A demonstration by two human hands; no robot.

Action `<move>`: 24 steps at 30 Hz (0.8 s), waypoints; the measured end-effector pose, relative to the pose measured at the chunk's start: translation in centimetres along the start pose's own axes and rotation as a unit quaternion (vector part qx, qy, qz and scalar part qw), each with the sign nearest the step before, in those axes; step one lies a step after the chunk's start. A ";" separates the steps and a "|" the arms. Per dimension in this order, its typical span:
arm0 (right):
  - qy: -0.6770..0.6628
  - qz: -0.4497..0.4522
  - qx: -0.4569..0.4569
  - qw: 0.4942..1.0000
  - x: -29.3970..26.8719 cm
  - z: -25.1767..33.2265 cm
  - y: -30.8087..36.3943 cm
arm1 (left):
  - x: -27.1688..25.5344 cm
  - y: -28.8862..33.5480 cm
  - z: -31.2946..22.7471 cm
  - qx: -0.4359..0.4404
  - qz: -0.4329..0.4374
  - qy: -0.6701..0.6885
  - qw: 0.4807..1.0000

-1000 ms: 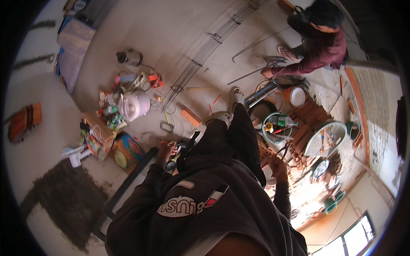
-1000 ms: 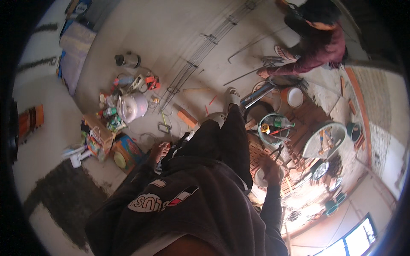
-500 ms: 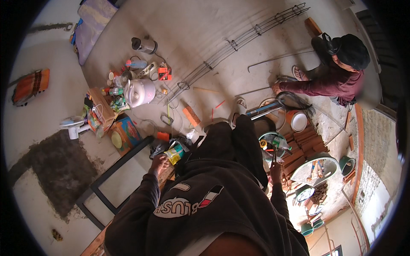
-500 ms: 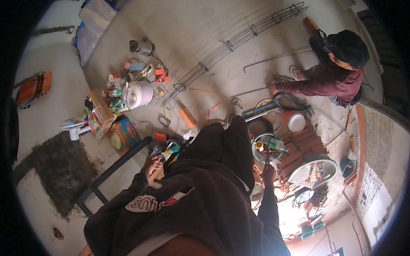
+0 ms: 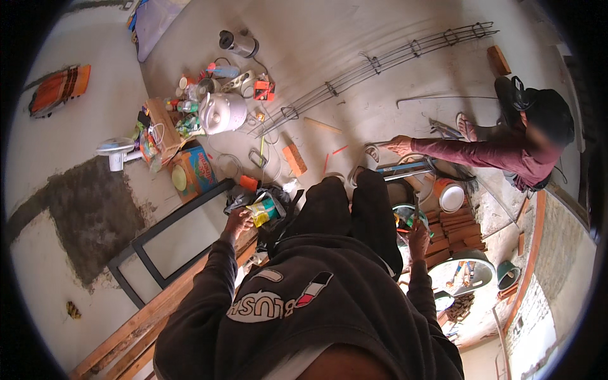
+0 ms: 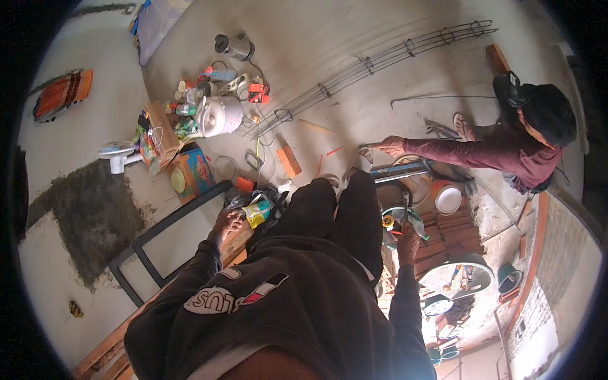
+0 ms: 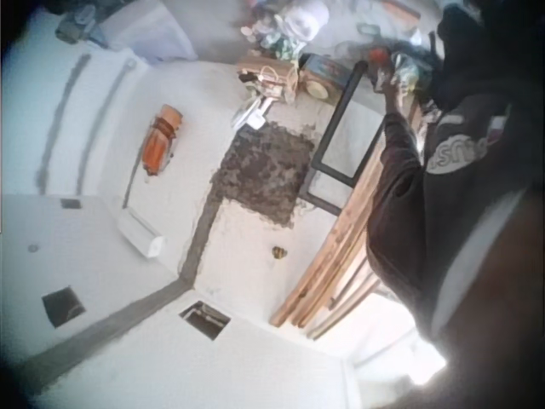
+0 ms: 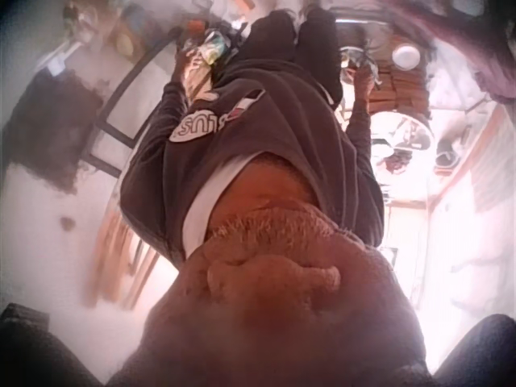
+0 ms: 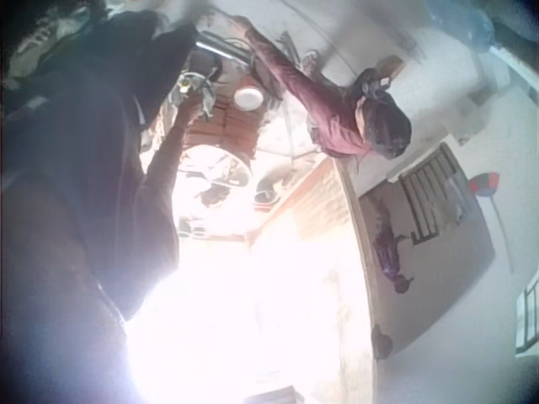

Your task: The person sits on the floor and uses pliers to twist wire ties around a metal frame structure. They manipulate the wire with their hands and the tool to secure the frame components together.

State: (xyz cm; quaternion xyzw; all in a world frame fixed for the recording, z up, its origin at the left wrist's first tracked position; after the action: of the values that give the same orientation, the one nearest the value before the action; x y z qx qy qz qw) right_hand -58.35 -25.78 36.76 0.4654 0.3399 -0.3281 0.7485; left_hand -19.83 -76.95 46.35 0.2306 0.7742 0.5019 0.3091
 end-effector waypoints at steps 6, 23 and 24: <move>-0.009 0.044 -0.150 0.988 -2.8 3.5 -3.8 | 0.2 -1.9 0.4 0.032 -0.046 -0.010 0.998; -0.599 0.415 0.170 0.663 14.1 26.2 -11.1 | 9.1 -32.0 5.4 0.208 -0.190 -0.269 0.921; -0.603 0.397 0.192 0.665 15.7 26.1 -10.7 | 10.0 -33.3 6.0 0.200 -0.192 -0.249 0.928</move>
State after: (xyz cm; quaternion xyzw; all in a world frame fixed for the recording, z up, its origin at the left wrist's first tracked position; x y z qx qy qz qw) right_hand -52.95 -56.31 27.65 0.3902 -0.4729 -0.2665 0.7437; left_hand -24.17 -79.40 11.40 0.2526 0.7860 0.1941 0.5299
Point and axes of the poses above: each hand's wrist, its own y-axis away from the middle knuckle, its own x-axis out of the palm, z = x × y, the point moved 2 cm from there along -y, towards the middle knuckle, and after that the axes turned 12 degrees about y, right-handed, at the moved point
